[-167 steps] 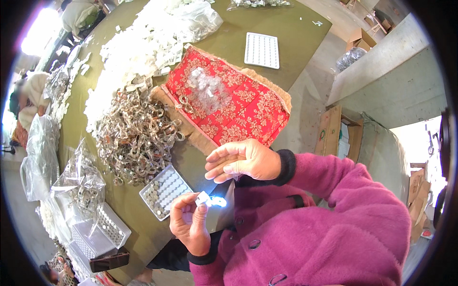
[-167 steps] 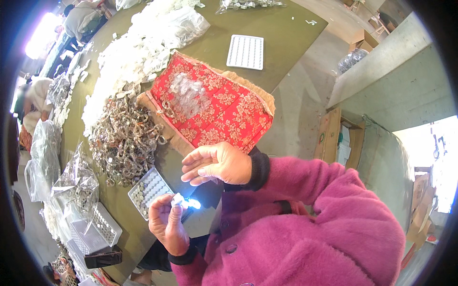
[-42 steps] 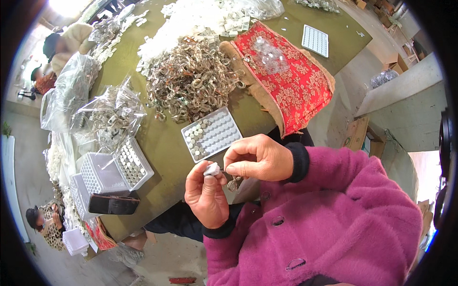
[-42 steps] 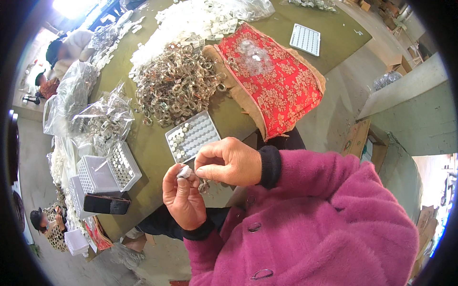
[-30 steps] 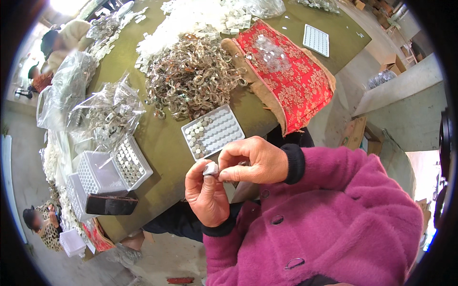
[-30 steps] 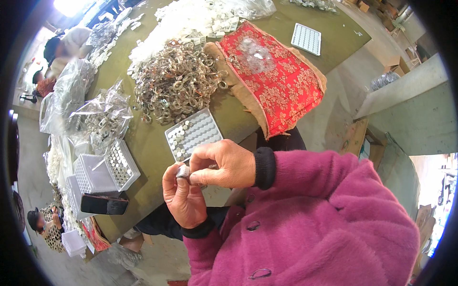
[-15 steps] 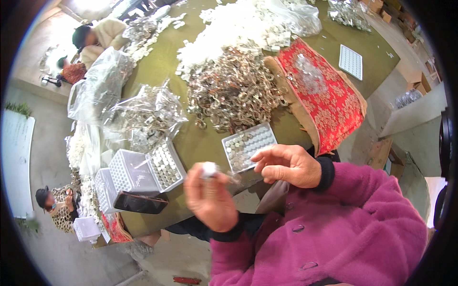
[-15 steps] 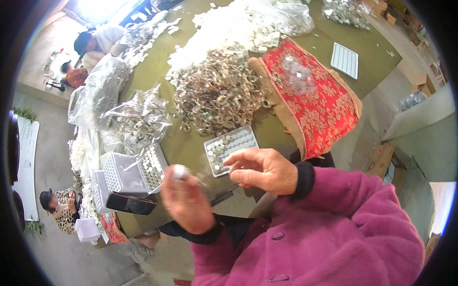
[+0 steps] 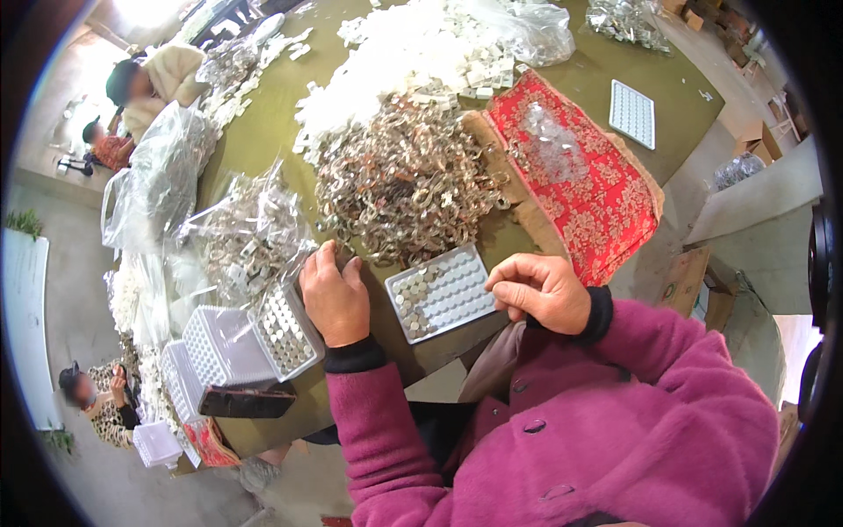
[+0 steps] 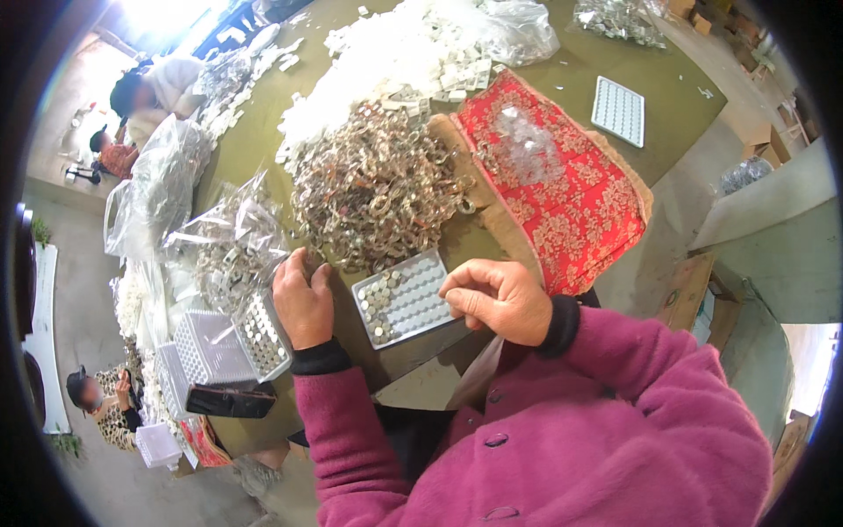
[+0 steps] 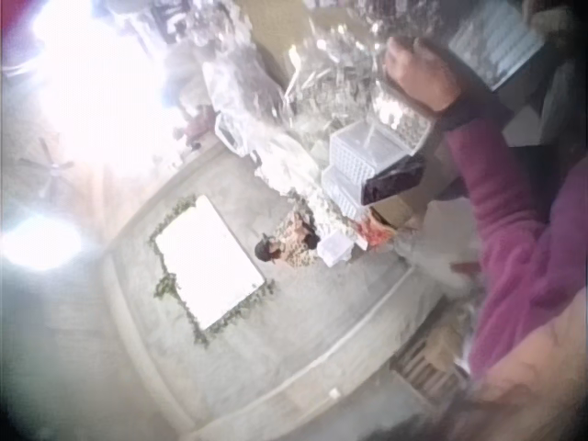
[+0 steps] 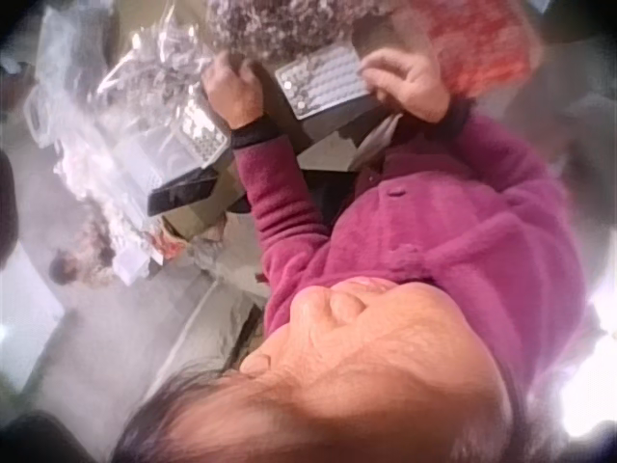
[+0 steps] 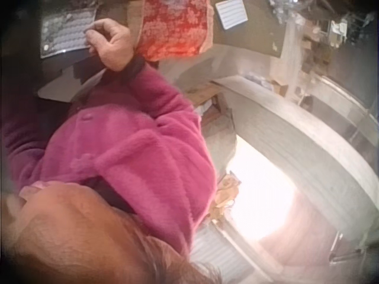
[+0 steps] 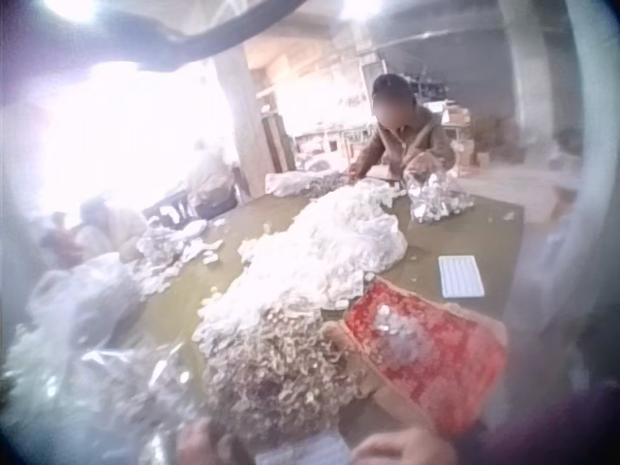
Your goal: The person assembles small electronic components at a workbench. They pick up small white rectangular parts and metal rings, then use a handheld UV light to inspect or cure them before placing them into a white tray. The person repeats this process for multiple items.
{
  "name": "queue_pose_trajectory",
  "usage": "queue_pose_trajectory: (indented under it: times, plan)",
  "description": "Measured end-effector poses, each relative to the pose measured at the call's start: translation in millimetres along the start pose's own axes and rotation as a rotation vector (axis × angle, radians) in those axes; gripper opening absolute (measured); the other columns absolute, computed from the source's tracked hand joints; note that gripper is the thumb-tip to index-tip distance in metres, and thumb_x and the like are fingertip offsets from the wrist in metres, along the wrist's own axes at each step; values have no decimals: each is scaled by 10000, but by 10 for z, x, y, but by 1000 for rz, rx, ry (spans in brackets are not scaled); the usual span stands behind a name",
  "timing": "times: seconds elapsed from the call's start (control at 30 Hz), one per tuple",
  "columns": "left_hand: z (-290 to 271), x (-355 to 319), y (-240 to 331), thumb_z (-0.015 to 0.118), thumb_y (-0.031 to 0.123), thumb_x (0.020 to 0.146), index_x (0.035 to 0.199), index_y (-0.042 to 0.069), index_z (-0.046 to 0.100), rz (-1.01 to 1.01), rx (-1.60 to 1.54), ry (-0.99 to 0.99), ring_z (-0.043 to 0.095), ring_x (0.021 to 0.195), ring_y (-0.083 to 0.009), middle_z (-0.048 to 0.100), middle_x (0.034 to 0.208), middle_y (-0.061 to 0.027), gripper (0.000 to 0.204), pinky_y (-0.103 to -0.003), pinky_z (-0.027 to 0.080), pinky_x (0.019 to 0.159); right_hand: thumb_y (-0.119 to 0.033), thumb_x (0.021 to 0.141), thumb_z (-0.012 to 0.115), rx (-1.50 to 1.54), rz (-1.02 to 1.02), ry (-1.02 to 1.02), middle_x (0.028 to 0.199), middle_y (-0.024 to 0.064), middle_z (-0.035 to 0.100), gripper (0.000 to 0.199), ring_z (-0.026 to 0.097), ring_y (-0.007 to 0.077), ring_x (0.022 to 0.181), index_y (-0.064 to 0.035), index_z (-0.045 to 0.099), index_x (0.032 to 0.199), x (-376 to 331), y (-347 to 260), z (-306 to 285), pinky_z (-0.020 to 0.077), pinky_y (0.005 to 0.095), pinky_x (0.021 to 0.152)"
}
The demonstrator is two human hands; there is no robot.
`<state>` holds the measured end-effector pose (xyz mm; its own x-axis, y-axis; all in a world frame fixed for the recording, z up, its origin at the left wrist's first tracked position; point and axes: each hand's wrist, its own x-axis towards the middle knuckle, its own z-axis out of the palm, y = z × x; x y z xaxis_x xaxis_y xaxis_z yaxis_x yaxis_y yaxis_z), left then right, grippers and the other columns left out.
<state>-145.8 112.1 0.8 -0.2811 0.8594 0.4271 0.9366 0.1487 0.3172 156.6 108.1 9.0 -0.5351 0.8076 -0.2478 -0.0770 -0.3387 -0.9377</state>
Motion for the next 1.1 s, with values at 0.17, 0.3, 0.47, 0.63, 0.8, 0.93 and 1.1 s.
queue_pose_trajectory:
  times: [0.17, 0.3, 0.47, 0.63, 0.8, 0.93, 1.1]
  plan:
    - [68, -49, -33, 736, 79, 852, 953, 22, 668, -151, -145, -45, 674, 774, -317, 669, 874, -139, 134, -423, 543, 728, -169, 1026, 654, -19, 1, -18, 907, 11, 690, 194, 611, 57, 746, -19, 679, 1148, -2, -23, -62, 518, 224, 674]
    - [-52, -277, 49, 731, 50, 881, 1000, -3, 660, -291, -451, -43, 661, 696, -204, 688, 881, -90, 148, -352, 550, 650, -162, 1024, 654, 10, 30, 3, 902, 8, 688, 181, 597, 55, 735, -22, 679, 1136, 10, -54, -108, 513, 226, 671]
    - [-332, -478, 120, 651, 10, 970, 1122, -17, 640, -852, -1547, -196, 666, 738, -177, 685, 931, -87, 155, -293, 580, 628, -109, 1016, 665, -35, -35, -18, 910, 4, 685, 159, 607, 48, 737, -14, 680, 1143, 13, -154, 5, 513, 221, 673]
    - [-541, -796, 417, 608, 6, 994, 1183, -29, 635, -726, -1616, -268, 638, 814, -176, 678, 1001, -99, 195, -285, 544, 662, -11, 872, 701, -475, -731, -2, 1154, 152, 661, 286, 649, 347, 1063, -46, 686, 1156, 171, -240, 269, 525, 399, 939]
    - [-738, -964, 663, 605, -5, 992, 1142, -71, 611, -533, -1480, -427, 653, 756, -174, 678, 969, -125, 163, -291, 550, 653, -172, 948, 645, -801, -1185, -202, 1201, 141, 669, 256, 640, 327, 1142, -50, 681, 1170, 368, -265, 439, 483, 513, 1009]
    - [-763, -1019, 730, 616, 7, 999, 1113, -36, 573, -569, -1582, -423, 639, 717, -170, 668, 970, -118, 129, -305, 560, 615, -148, 950, 672, -713, -859, -246, 970, 122, 655, 146, 660, 319, 908, -45, 659, 1053, 226, -138, 459, 550, 426, 796]
    - [-678, -1122, 776, 605, 24, 1012, 1159, -5, 579, -605, -1554, -394, 619, 704, -142, 660, 942, -105, 152, -261, 531, 573, -146, 937, 672, -535, -810, -221, 935, 122, 643, 124, 649, 324, 895, -39, 647, 993, 119, 28, 362, 542, 424, 789]
